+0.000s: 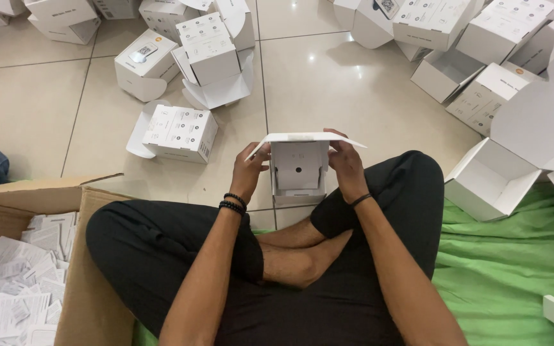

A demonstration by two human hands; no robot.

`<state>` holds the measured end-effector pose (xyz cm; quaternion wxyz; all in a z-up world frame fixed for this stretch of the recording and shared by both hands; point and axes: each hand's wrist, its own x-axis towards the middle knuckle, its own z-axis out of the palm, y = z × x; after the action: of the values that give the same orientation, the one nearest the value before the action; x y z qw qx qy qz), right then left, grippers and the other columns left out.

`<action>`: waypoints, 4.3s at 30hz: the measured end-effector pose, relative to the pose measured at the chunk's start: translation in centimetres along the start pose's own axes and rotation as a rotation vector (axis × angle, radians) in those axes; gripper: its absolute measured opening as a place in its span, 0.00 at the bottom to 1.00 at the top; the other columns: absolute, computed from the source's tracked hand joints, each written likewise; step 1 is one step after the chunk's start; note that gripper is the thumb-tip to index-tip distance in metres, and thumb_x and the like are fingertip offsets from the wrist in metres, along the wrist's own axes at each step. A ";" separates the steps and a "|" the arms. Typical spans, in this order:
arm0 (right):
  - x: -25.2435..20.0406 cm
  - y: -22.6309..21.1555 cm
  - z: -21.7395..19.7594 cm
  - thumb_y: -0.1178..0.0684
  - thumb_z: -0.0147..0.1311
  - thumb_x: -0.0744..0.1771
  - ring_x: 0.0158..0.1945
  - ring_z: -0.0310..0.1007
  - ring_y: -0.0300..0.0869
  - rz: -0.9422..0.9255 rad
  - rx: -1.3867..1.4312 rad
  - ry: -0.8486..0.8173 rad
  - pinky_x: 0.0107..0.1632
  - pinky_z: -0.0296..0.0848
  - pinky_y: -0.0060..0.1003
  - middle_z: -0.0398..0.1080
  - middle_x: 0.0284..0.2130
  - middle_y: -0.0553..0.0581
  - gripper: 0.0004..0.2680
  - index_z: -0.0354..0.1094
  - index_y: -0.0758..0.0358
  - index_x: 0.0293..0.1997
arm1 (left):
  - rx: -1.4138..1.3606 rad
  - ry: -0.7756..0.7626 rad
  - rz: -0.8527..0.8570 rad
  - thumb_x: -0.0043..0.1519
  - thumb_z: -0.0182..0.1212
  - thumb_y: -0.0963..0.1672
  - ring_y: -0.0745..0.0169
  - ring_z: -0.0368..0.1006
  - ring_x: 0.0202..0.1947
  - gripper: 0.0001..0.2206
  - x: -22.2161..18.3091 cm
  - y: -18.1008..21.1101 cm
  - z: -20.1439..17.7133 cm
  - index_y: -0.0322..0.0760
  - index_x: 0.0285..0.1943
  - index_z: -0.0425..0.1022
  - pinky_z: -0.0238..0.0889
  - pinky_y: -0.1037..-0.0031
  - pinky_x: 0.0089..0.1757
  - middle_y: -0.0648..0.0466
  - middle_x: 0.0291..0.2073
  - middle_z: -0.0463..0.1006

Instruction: The person sits on the floor and packs small white boxes. They place a white device and a paper insert into each box, then close the lid and set the box aside. The person repeats this process multiple times.

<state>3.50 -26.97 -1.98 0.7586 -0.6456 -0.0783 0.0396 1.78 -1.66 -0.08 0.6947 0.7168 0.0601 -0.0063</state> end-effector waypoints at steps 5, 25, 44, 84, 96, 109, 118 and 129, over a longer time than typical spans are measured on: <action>0.1 -0.8 0.5 0.60 0.44 0.70 0.60 0.68 0.43 -0.142 -0.308 0.031 0.62 0.67 0.35 0.71 0.59 0.58 0.17 0.63 0.62 0.69 | 0.085 0.003 0.053 0.66 0.56 0.43 0.66 0.76 0.46 0.12 0.9 -2.0 -0.4 0.31 0.55 0.76 0.72 0.74 0.45 0.52 0.46 0.81; -0.1 -2.1 -1.4 0.50 0.53 0.71 0.66 0.71 0.44 -0.259 -0.504 0.320 0.68 0.72 0.46 0.74 0.58 0.51 0.09 0.73 0.54 0.55 | 0.554 0.098 0.507 0.60 0.68 0.47 0.55 0.75 0.56 0.08 -1.2 2.9 0.6 0.46 0.47 0.81 0.69 0.63 0.54 0.55 0.53 0.81; 0.3 -2.4 0.3 0.43 0.55 0.67 0.76 0.49 0.55 0.058 -0.446 -0.268 0.72 0.55 0.48 0.49 0.74 0.64 0.27 0.51 0.53 0.75 | 0.331 0.151 0.058 0.66 0.52 0.51 0.49 0.76 0.55 0.23 0.0 -1.6 1.8 0.37 0.66 0.70 0.66 0.65 0.54 0.43 0.58 0.78; 0.8 -0.4 -0.7 0.50 0.55 0.67 0.70 0.62 0.54 0.230 -0.252 -0.038 0.63 0.70 0.46 0.58 0.69 0.67 0.27 0.46 0.55 0.75 | 0.323 -0.109 0.073 0.63 0.61 0.49 0.49 0.76 0.57 0.27 -0.1 -0.3 0.2 0.37 0.71 0.62 0.74 0.65 0.49 0.44 0.63 0.74; -1.0 -3.2 1.1 0.55 0.60 0.63 0.56 0.72 0.58 -0.215 -1.105 0.042 0.56 0.71 0.49 0.72 0.52 0.63 0.18 0.66 0.59 0.59 | 0.636 -0.046 0.159 0.61 0.58 0.43 0.45 0.72 0.58 0.23 2.0 -7.0 1.8 0.38 0.67 0.68 0.65 0.61 0.57 0.44 0.62 0.73; 3.8 -6.9 2.6 0.39 0.56 0.65 0.51 0.76 0.56 0.249 -1.476 -0.751 0.52 0.74 0.50 0.76 0.47 0.62 0.19 0.67 0.50 0.62 | 1.231 -0.117 -0.212 0.53 0.73 0.49 0.45 0.47 0.74 0.37 11.8 -5.8 -0.1 0.48 0.73 0.62 0.51 0.48 0.65 0.49 0.75 0.54; 15.2 -5.8 3.8 0.32 0.52 0.64 0.50 0.78 0.51 0.435 -1.494 -1.011 0.53 0.76 0.48 0.78 0.45 0.57 0.19 0.76 0.48 0.54 | 1.323 -0.217 -0.344 0.44 0.82 0.52 0.42 0.35 0.78 0.52 14.2 -4.8 -0.3 0.54 0.78 0.50 0.43 0.35 0.65 0.50 0.79 0.40; 30.9 -2.8 8.1 0.35 0.57 0.66 0.68 0.61 0.51 0.255 -1.489 -0.315 0.61 0.71 0.54 0.62 0.67 0.55 0.27 0.57 0.53 0.71 | 1.310 -0.218 -0.358 0.45 0.81 0.52 0.43 0.36 0.78 0.50 14.1 -3.2 -0.2 0.56 0.78 0.53 0.44 0.34 0.65 0.51 0.79 0.41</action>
<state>32.45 -14.52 4.18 0.0937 -0.9765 -0.1164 0.1552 15.44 -0.32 -4.52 0.1084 0.9633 0.0911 -0.2279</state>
